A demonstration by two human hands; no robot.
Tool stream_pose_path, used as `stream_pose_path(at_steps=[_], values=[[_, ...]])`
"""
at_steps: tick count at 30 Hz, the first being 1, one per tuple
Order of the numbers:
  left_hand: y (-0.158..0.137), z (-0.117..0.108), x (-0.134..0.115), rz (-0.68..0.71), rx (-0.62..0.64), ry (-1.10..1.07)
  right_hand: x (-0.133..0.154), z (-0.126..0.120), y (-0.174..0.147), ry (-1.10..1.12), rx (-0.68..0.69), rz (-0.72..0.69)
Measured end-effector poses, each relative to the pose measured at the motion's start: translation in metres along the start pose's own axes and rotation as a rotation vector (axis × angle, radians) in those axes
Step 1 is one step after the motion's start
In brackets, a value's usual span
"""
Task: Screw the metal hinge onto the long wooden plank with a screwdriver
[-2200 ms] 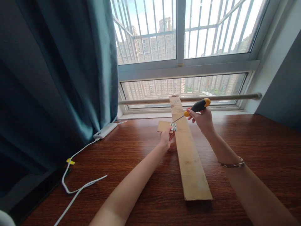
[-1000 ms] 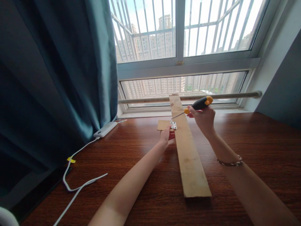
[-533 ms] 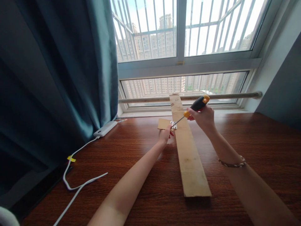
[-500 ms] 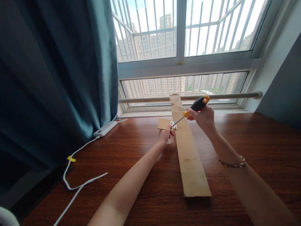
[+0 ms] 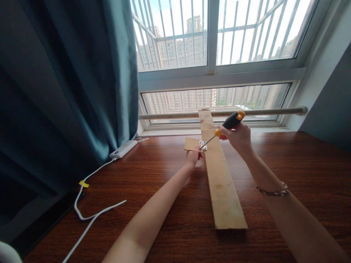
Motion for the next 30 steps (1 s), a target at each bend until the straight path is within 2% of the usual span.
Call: stream_pose_path(at_steps=[3, 8, 11, 13, 18, 20, 26, 30], values=[[-0.001, 0.002, -0.002, 0.016, 0.009, -0.027, 0.004, 0.006, -0.002, 0.117, 0.101, 0.016], [0.0, 0.002, -0.003, 0.018, 0.012, -0.025, 0.01, 0.022, -0.007, 0.483, 0.416, 0.125], [0.0, 0.003, -0.002, 0.003, 0.02, -0.03, 0.015, 0.025, -0.009, 0.57, 0.541, 0.151], [-0.001, 0.004, -0.001, -0.01, 0.027, -0.026, 0.014, 0.022, -0.007, 0.536, 0.508, 0.143], [-0.003, 0.004, -0.004, -0.008, 0.03, -0.001, 0.006, 0.009, -0.001, 0.287, 0.19, 0.04], [-0.003, 0.003, -0.006, -0.002, 0.029, 0.018, 0.002, 0.007, -0.002, 0.238, 0.114, 0.031], [0.0, -0.011, -0.008, 0.017, -0.071, 0.091, -0.006, 0.005, 0.0, 0.249, 0.049, 0.062], [0.002, -0.011, -0.006, 0.029, -0.069, 0.098, -0.009, 0.005, 0.002, 0.264, 0.04, 0.081]])
Point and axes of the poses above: each hand's wrist, its own y-axis towards the middle knuckle, its own z-axis out of the palm, x = y × z, the point moved 9 cm from there along y, towards the middle knuckle, and after that the axes turned 11 degrees about z, right-handed, at the moved point
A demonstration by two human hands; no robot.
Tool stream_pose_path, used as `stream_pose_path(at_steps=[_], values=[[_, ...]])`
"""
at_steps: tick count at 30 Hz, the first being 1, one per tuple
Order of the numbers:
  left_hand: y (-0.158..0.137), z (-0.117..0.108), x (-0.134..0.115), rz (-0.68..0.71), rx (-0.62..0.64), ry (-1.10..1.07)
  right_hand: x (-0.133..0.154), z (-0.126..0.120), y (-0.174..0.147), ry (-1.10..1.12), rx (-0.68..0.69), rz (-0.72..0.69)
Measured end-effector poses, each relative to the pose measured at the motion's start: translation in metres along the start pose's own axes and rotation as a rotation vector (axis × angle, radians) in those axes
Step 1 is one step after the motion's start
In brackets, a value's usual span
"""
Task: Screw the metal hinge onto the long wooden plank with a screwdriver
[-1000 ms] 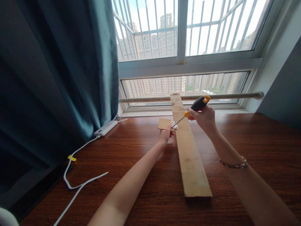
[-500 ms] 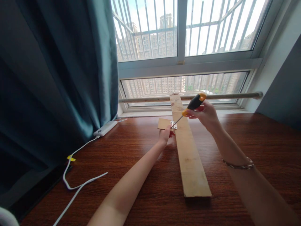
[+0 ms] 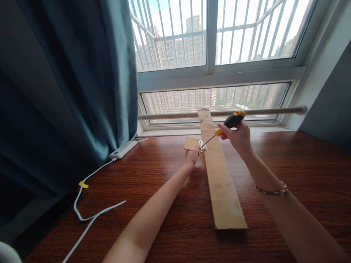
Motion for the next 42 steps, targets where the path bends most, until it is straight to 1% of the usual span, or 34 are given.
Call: stream_pose_path(at_steps=[2, 4, 8, 10, 11, 12, 13, 14, 17, 18, 20, 23, 25, 27, 29, 31, 32, 34, 39, 40, 42], values=[[0.0, 0.002, 0.001, 0.0, 0.01, 0.006, -0.001, 0.002, 0.001, 0.024, 0.025, 0.028], [0.0, 0.003, 0.003, -0.006, 0.017, 0.002, -0.001, 0.006, 0.001, 0.073, 0.091, 0.071], [0.0, 0.004, 0.005, -0.014, 0.017, -0.022, 0.006, 0.014, -0.004, 0.229, 0.297, 0.171], [0.0, 0.004, 0.007, -0.018, 0.012, -0.044, 0.011, 0.018, -0.007, 0.295, 0.4, 0.188], [0.0, 0.004, 0.008, -0.023, 0.01, -0.056, 0.013, 0.019, -0.008, 0.306, 0.431, 0.187], [0.001, 0.005, 0.009, -0.025, 0.011, -0.068, 0.014, 0.02, -0.009, 0.298, 0.434, 0.179], [0.001, 0.005, 0.009, -0.026, 0.013, -0.078, 0.014, 0.018, -0.008, 0.267, 0.401, 0.163], [0.001, 0.005, 0.01, -0.026, 0.014, -0.085, 0.013, 0.015, -0.006, 0.214, 0.333, 0.137], [0.001, 0.005, 0.011, -0.03, 0.011, -0.094, 0.012, 0.001, -0.004, 0.012, 0.063, 0.031], [0.0, 0.005, 0.012, -0.034, 0.009, -0.096, 0.011, -0.002, -0.005, -0.039, -0.001, 0.006], [0.0, 0.005, 0.012, -0.042, 0.009, -0.101, 0.009, -0.003, -0.006, -0.087, -0.047, -0.009], [0.0, 0.006, 0.013, -0.053, 0.007, -0.103, 0.005, -0.003, -0.003, -0.07, -0.04, 0.022], [-0.001, 0.006, 0.014, -0.058, 0.002, -0.106, 0.005, -0.002, -0.001, -0.002, 0.011, 0.049], [-0.001, 0.006, 0.014, -0.06, 0.0, -0.112, 0.007, 0.005, 0.0, 0.116, 0.127, 0.066], [-0.001, 0.006, 0.014, -0.059, 0.001, -0.118, 0.012, 0.015, -0.003, 0.246, 0.278, 0.08], [-0.001, 0.006, 0.014, -0.062, 0.002, -0.12, 0.016, 0.022, -0.008, 0.334, 0.37, 0.08], [-0.002, 0.006, 0.014, -0.064, 0.0, -0.119, 0.017, 0.023, -0.01, 0.354, 0.379, 0.076], [-0.002, 0.006, 0.014, -0.065, -0.004, -0.119, 0.016, 0.022, -0.011, 0.334, 0.336, 0.067], [-0.002, 0.006, 0.014, -0.06, -0.003, -0.133, 0.008, 0.009, -0.005, 0.134, 0.1, 0.009], [-0.002, 0.006, 0.015, -0.064, -0.005, -0.138, 0.009, 0.008, -0.004, 0.137, 0.086, -0.006], [-0.002, 0.007, 0.017, -0.072, -0.013, -0.148, 0.012, 0.011, -0.004, 0.194, 0.143, -0.019]])
Point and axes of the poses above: each hand's wrist, its own y-axis towards the middle knuckle, its own z-axis out of the palm, x = y × z, the point moved 9 cm from there along y, towards the middle knuckle, and after that the axes turned 11 degrees about z, right-handed, at the moved point
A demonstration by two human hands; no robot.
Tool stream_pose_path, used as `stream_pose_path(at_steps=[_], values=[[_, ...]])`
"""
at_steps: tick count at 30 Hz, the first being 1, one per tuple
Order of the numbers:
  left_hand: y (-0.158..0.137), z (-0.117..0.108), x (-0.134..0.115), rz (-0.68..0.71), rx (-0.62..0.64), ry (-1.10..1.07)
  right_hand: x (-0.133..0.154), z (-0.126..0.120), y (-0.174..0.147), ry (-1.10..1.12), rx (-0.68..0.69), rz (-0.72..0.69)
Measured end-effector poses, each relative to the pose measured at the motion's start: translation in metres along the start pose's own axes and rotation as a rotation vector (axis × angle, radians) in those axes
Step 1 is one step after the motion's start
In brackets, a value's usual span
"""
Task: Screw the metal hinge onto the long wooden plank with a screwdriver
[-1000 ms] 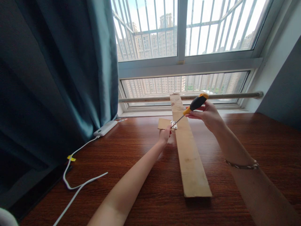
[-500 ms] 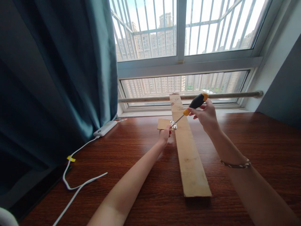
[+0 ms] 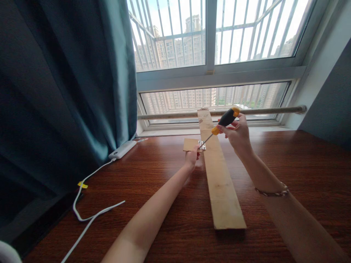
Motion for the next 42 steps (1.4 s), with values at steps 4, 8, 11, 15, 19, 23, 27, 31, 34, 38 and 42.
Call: stream_pose_path(at_steps=[4, 8, 11, 15, 19, 23, 27, 31, 34, 38, 42], values=[[0.0, 0.001, 0.0, -0.009, 0.0, -0.001, 0.005, 0.013, -0.003, 0.076, 0.154, 0.005], [-0.001, 0.0, -0.004, 0.007, 0.014, 0.032, 0.002, 0.01, -0.003, -0.006, 0.091, 0.025], [0.001, 0.001, -0.005, 0.017, 0.033, 0.058, -0.003, 0.006, -0.002, -0.072, 0.043, 0.053], [0.003, 0.002, 0.0, 0.012, 0.031, 0.019, -0.004, 0.0, -0.001, -0.084, -0.023, 0.048], [0.003, 0.002, 0.002, -0.001, 0.015, -0.013, 0.004, -0.006, -0.003, -0.124, -0.098, -0.039], [0.003, 0.002, 0.002, -0.003, 0.017, -0.028, 0.012, -0.002, -0.003, -0.063, -0.019, -0.068], [0.002, 0.004, 0.003, -0.013, 0.028, -0.046, 0.018, 0.004, -0.007, 0.024, 0.066, -0.043], [0.002, 0.004, 0.002, -0.007, 0.026, -0.033, 0.016, 0.012, -0.011, 0.013, 0.099, -0.037], [0.001, 0.004, 0.001, 0.003, 0.024, -0.029, 0.01, 0.003, -0.009, -0.118, -0.041, -0.088], [0.0, 0.004, 0.0, 0.013, 0.026, -0.02, 0.008, -0.006, -0.006, -0.202, -0.136, -0.153], [-0.002, 0.006, 0.002, -0.037, 0.032, -0.052, 0.013, 0.004, -0.004, -0.103, 0.028, -0.147]])
Point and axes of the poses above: each hand's wrist, its own y-axis towards the middle knuckle, its own z-axis out of the palm, x = y × z, the point moved 9 cm from there along y, towards the middle knuckle, and after that the axes turned 11 degrees about z, right-handed, at the moved point
